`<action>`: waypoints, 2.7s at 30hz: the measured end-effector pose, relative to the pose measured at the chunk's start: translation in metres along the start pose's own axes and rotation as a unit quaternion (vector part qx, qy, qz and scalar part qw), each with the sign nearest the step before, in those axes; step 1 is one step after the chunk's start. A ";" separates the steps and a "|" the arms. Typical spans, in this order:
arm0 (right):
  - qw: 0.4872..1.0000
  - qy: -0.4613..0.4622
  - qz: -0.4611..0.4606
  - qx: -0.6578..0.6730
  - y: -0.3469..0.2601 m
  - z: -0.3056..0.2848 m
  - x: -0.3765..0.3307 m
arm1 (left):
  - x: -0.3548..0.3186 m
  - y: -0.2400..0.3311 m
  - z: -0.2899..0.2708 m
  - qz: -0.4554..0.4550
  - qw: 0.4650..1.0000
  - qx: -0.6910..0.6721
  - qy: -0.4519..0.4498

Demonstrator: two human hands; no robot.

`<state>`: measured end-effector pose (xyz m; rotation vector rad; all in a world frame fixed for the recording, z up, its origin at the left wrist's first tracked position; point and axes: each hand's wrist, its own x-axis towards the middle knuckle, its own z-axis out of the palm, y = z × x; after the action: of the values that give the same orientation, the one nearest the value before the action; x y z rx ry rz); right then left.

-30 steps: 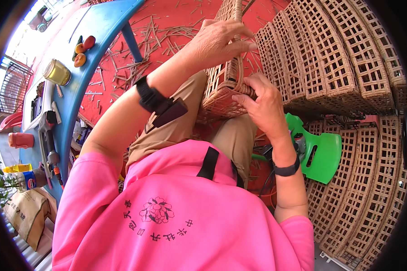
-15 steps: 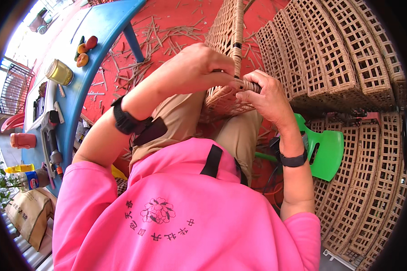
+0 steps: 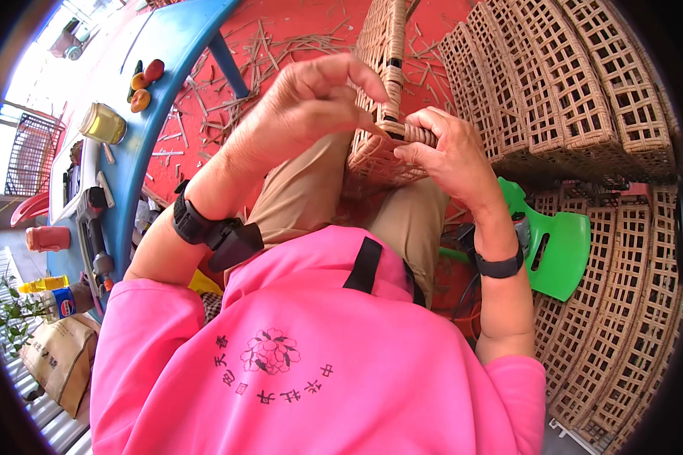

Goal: Weaving bamboo or rattan strips onto a furniture frame using a pneumatic stapler and shears.

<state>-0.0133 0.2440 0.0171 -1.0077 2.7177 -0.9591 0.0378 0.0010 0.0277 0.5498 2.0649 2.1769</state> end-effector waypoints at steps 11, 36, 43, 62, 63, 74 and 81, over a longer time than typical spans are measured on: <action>0.937 -0.185 0.129 0.266 0.015 -0.018 0.018 | 0.012 -0.010 0.002 0.027 0.995 0.082 0.049; 0.821 -0.230 0.179 0.491 0.033 -0.021 0.037 | 0.001 -0.076 0.042 0.414 0.727 0.548 0.018; 0.846 -0.266 0.123 0.445 0.029 -0.017 0.038 | -0.009 -0.059 0.046 0.446 0.749 0.490 -0.025; 0.990 0.090 -0.011 0.106 -0.002 0.004 -0.008 | -0.067 0.027 0.017 0.182 0.983 -0.032 0.017; 0.989 0.096 -0.011 0.114 -0.002 0.006 -0.008 | -0.069 0.026 0.020 0.189 0.981 -0.033 0.018; 0.985 0.095 -0.010 0.147 0.003 0.005 -0.007 | -0.046 -0.080 0.052 -0.194 0.975 0.062 -0.084; 0.985 0.069 0.012 0.160 0.002 0.004 -0.005 | -0.046 -0.103 0.059 -0.149 0.986 -0.020 -0.069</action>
<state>-0.0097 0.2461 0.0120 -0.8755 2.5512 -1.4527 0.0806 0.0509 -0.0810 0.3495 1.8885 1.9473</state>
